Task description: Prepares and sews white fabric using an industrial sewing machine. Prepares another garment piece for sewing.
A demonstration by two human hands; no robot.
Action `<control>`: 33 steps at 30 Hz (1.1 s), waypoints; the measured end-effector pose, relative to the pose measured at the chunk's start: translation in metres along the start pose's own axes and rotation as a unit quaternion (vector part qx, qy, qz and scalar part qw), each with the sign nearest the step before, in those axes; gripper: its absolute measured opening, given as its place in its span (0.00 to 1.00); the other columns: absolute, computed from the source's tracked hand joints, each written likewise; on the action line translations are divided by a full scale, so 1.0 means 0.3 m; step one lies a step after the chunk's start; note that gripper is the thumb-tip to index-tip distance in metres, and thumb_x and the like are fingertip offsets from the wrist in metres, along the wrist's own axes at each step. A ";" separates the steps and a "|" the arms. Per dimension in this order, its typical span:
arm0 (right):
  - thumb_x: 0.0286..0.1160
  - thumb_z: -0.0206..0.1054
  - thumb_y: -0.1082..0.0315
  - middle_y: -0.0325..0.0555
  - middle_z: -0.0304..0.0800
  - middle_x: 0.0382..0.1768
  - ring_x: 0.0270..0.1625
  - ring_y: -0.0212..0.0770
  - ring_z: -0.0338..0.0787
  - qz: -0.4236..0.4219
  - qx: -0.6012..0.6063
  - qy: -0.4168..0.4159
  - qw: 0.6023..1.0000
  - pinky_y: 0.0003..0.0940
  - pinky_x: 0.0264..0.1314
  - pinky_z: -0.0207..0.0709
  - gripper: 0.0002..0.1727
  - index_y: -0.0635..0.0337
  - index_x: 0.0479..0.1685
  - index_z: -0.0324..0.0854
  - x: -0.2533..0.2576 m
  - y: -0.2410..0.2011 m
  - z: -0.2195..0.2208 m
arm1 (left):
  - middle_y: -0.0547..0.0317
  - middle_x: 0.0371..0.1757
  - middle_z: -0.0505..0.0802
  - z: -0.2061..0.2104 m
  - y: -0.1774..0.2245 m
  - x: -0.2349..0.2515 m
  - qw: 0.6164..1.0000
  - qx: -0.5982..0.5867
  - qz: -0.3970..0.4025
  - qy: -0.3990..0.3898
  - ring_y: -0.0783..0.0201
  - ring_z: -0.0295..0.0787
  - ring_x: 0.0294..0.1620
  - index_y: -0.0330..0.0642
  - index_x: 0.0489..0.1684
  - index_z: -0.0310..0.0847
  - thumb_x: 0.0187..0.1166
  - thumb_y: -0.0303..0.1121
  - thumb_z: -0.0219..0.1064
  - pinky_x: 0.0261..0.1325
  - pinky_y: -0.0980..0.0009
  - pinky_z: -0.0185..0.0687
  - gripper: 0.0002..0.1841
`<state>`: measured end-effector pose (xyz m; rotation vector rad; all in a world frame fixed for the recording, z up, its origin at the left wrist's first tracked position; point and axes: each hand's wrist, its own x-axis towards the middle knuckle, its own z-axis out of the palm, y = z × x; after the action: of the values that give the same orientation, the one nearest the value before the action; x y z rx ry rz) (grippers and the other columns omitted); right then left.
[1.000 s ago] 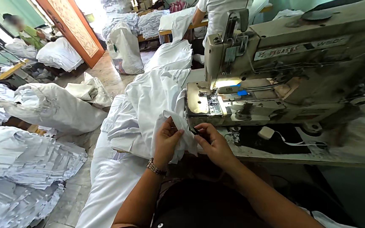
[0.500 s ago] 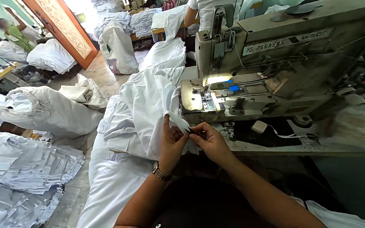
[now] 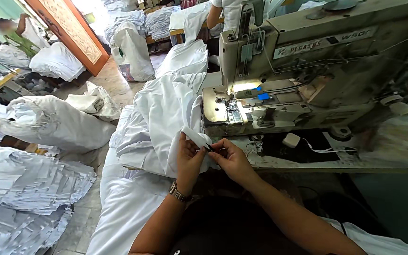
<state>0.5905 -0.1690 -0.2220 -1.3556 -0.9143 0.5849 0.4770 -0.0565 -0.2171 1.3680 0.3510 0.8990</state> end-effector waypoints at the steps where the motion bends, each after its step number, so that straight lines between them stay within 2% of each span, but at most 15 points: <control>1: 0.78 0.71 0.64 0.43 0.89 0.45 0.35 0.29 0.88 0.000 0.002 -0.001 1.000 0.22 0.38 0.85 0.14 0.63 0.55 0.82 0.001 0.000 0.000 | 0.49 0.50 0.91 0.000 0.001 -0.003 1.000 0.004 -0.002 -0.005 0.63 0.93 0.49 0.29 0.89 0.43 0.71 0.13 0.69 0.60 0.65 0.90 0.46; 8: 0.82 0.67 0.67 0.41 0.90 0.44 0.30 0.25 0.85 0.007 0.003 0.007 1.000 0.19 0.33 0.81 0.09 0.62 0.52 0.83 -0.003 0.017 -0.008 | 0.48 0.50 0.90 0.000 -0.006 -0.010 1.000 -0.004 -0.007 -0.006 0.62 0.93 0.48 0.29 0.91 0.39 0.70 0.13 0.71 0.59 0.65 0.91 0.48; 16: 0.78 0.71 0.65 0.43 0.90 0.45 0.31 0.28 0.87 0.022 0.021 0.011 0.999 0.21 0.33 0.83 0.12 0.62 0.53 0.82 0.002 0.002 0.004 | 0.48 0.48 0.90 0.007 -0.016 -0.024 1.000 0.016 -0.005 -0.022 0.63 0.93 0.47 0.27 0.90 0.38 0.69 0.12 0.71 0.57 0.66 0.91 0.49; 19: 0.80 0.68 0.67 0.41 0.90 0.44 0.28 0.26 0.85 0.013 0.018 0.011 1.000 0.19 0.31 0.81 0.09 0.62 0.51 0.83 0.001 0.014 0.000 | 0.48 0.48 0.90 0.005 -0.018 -0.028 1.000 0.017 0.001 -0.025 0.63 0.93 0.47 0.26 0.89 0.39 0.69 0.13 0.71 0.57 0.66 0.91 0.48; 22: 0.81 0.67 0.67 0.40 0.91 0.44 0.28 0.25 0.85 0.012 0.010 0.006 1.000 0.19 0.32 0.81 0.08 0.62 0.50 0.84 -0.002 0.023 -0.001 | 0.48 0.52 0.89 0.000 -0.013 -0.024 1.000 0.015 0.019 -0.004 0.64 0.92 0.50 0.24 0.85 0.49 0.72 0.12 0.67 0.59 0.68 0.90 0.39; 24: 0.80 0.69 0.67 0.41 0.90 0.44 0.29 0.26 0.85 0.015 0.011 0.008 1.000 0.19 0.32 0.82 0.08 0.62 0.50 0.85 -0.003 0.020 0.003 | 0.47 0.52 0.89 -0.005 -0.012 -0.019 1.000 0.019 0.017 0.003 0.63 0.92 0.50 0.25 0.84 0.52 0.72 0.13 0.67 0.59 0.68 0.90 0.38; 28: 0.78 0.71 0.65 0.42 0.90 0.45 0.30 0.27 0.86 0.011 0.013 0.008 1.000 0.20 0.33 0.83 0.12 0.62 0.52 0.84 0.006 0.010 0.013 | 0.48 0.49 0.90 -0.001 -0.007 -0.021 1.000 0.023 0.011 -0.006 0.63 0.92 0.48 0.25 0.84 0.52 0.71 0.12 0.68 0.57 0.68 0.90 0.38; 33: 0.80 0.69 0.66 0.42 0.90 0.45 0.30 0.27 0.86 0.000 0.018 0.004 1.000 0.20 0.32 0.82 0.10 0.63 0.52 0.82 0.012 0.018 0.015 | 0.49 0.48 0.91 -0.007 -0.014 -0.022 0.999 0.036 0.013 -0.020 0.64 0.93 0.47 0.23 0.84 0.51 0.70 0.13 0.70 0.57 0.67 0.91 0.40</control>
<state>0.5895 -0.1627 -0.2268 -1.3256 -0.8933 0.5930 0.4729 -0.0597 -0.2233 1.4573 0.3395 0.8863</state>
